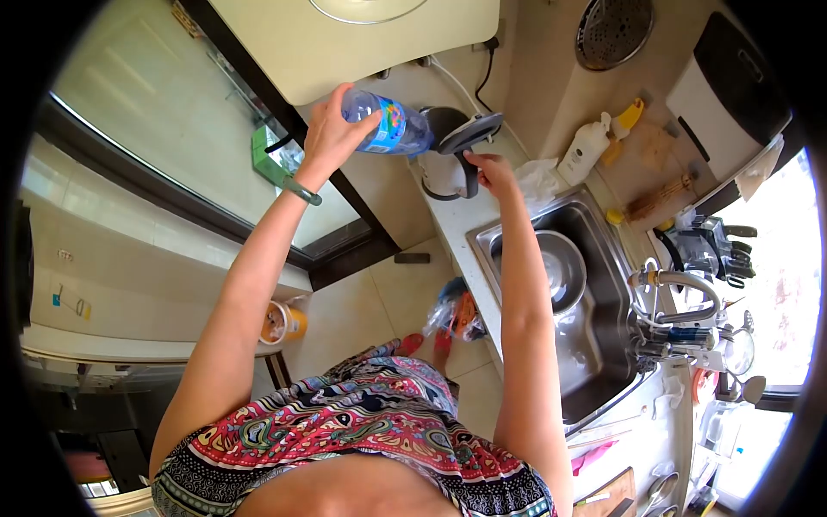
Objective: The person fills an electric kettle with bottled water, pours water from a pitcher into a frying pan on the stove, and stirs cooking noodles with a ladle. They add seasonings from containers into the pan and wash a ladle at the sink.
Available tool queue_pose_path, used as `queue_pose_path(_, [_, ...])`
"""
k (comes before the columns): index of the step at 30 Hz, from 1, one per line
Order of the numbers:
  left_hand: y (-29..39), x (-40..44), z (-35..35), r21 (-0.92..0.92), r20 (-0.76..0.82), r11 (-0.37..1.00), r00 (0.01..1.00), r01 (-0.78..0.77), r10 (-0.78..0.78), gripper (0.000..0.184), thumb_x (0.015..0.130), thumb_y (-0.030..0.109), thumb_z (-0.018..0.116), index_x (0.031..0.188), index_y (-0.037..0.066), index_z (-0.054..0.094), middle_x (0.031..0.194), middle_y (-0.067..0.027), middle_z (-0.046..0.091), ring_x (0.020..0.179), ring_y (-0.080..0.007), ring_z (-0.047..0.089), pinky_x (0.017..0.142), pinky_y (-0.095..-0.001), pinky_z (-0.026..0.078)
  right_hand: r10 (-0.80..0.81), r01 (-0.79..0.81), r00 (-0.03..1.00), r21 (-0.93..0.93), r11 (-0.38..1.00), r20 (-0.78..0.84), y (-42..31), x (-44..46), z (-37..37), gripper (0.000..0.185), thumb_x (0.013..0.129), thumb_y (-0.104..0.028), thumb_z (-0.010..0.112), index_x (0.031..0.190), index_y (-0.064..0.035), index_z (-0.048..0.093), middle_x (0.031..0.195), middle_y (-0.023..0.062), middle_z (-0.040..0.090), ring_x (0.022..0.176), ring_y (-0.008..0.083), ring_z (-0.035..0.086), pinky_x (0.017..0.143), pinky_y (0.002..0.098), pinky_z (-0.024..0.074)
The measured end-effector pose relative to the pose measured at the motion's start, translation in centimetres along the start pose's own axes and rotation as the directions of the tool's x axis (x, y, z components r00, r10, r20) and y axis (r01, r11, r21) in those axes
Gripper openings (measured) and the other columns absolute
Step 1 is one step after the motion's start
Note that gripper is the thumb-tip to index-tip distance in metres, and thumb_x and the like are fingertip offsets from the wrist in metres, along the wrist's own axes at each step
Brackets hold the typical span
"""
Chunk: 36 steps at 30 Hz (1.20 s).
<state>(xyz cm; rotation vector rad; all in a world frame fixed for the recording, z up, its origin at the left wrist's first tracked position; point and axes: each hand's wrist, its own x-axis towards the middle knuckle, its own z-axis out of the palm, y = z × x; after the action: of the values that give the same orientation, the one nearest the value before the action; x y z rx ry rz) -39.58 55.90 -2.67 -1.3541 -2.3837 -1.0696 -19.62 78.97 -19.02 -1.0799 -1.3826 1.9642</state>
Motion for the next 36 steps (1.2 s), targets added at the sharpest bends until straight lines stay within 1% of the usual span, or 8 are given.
queue_pose_path(3, [0.1,0.5,0.1,0.009,0.007,1.000,1.000,-0.013,0.013,0.077,0.073,0.057,0.069,0.135,0.018,0.047,0.118,-0.0242,0.052,0.107,-0.0398,0.057,0.090,-0.0432,0.048,-0.258,0.265,0.964,-0.183,0.947,0.064,0.5,-1.1,0.4,0.027,0.075,-0.023,0.080,0.082,-0.0017,0.065,0.062,0.0014,0.057,0.047,0.0067,0.047,0.040,0.0222,0.0335])
queue_pose_path(5, [0.3,0.5,0.2,0.019,0.008,1.000,1.000,-0.020,0.020,0.076,0.073,0.057,0.069,0.135,0.019,0.047,0.119,-0.0243,0.052,0.107,-0.0400,0.057,0.090,-0.0435,0.048,-0.403,0.322,0.913,-0.704,0.633,0.055,0.9,-1.2,0.8,0.037,0.067,-0.026,0.082,0.090,-0.0006,0.069,0.067,0.0112,0.066,0.055,0.0183,0.062,0.048,0.0318,0.0470])
queue_pose_path(11, [0.8,0.8,0.0,0.021,0.042,1.000,0.999,-0.003,0.002,0.075,0.073,0.056,0.069,0.135,0.019,0.047,0.118,-0.0237,0.052,0.107,-0.0397,0.057,0.089,-0.0438,0.048,-0.767,0.518,0.622,-0.817,0.252,0.157,4.4,2.9,-0.6,0.038,0.066,-0.025,0.079,0.094,-0.0016,0.070,0.066,0.0121,0.066,0.048,0.0197,0.062,0.048,0.0337,0.0498])
queue_pose_path(20, [0.8,1.1,0.9,0.042,-0.018,0.991,0.991,-0.131,0.132,0.072,0.075,0.055,0.069,0.134,0.018,0.049,0.115,-0.0242,0.055,0.106,-0.0396,0.057,0.089,-0.0435,0.048,-0.474,0.311,0.880,-0.806,0.504,0.043,2.8,1.1,-1.3,0.048,0.065,-0.033,0.081,0.100,-0.0014,0.068,0.075,0.0121,0.069,0.067,0.0193,0.068,0.060,0.0334,0.0532])
queue_pose_path(24, [0.9,1.6,0.9,0.035,0.010,0.992,0.993,-0.120,0.120,0.072,0.075,0.054,0.069,0.134,0.018,0.049,0.115,-0.0238,0.054,0.107,-0.0394,0.056,0.090,-0.0432,0.047,-0.621,0.372,0.784,-0.795,0.479,-0.008,3.5,0.7,-1.5,0.048,0.072,-0.035,0.078,0.103,-0.0007,0.066,0.080,0.0114,0.068,0.065,0.0159,0.066,0.054,0.0302,0.0500])
queue_pose_path(26, [1.1,1.6,0.9,0.037,0.012,0.993,0.993,-0.115,0.115,0.073,0.075,0.054,0.069,0.134,0.018,0.049,0.115,-0.0236,0.054,0.108,-0.0394,0.056,0.091,-0.0432,0.047,-0.337,0.154,0.906,-0.543,0.825,-0.256,3.3,0.3,-2.2,0.042,0.079,-0.032,0.071,0.105,0.0007,0.065,0.084,0.0094,0.066,0.061,0.0147,0.060,0.050,0.0272,0.0456])
queue_pose_path(29, [1.6,1.5,1.0,0.049,0.027,0.994,0.995,-0.099,0.098,0.074,0.074,0.055,0.069,0.135,0.020,0.049,0.116,-0.0229,0.054,0.109,-0.0393,0.056,0.092,-0.0435,0.047,-0.265,0.150,0.926,-0.383,0.911,-0.268,3.8,-0.5,-3.5,0.034,0.083,-0.026,0.065,0.102,0.0022,0.065,0.081,0.0075,0.064,0.056,0.0134,0.054,0.048,0.0255,0.0417])
queue_pose_path(36, [2.2,2.0,1.0,0.063,0.076,0.993,0.993,-0.099,0.094,0.074,0.074,0.058,0.068,0.136,0.023,0.048,0.118,-0.0214,0.053,0.110,-0.0389,0.055,0.092,-0.0432,0.046,-0.272,0.182,0.937,-0.361,0.915,-0.218,4.2,-3.0,-3.6,0.028,0.084,-0.020,0.062,0.102,0.0024,0.066,0.081,0.0069,0.063,0.054,0.0120,0.051,0.047,0.0253,0.0393])
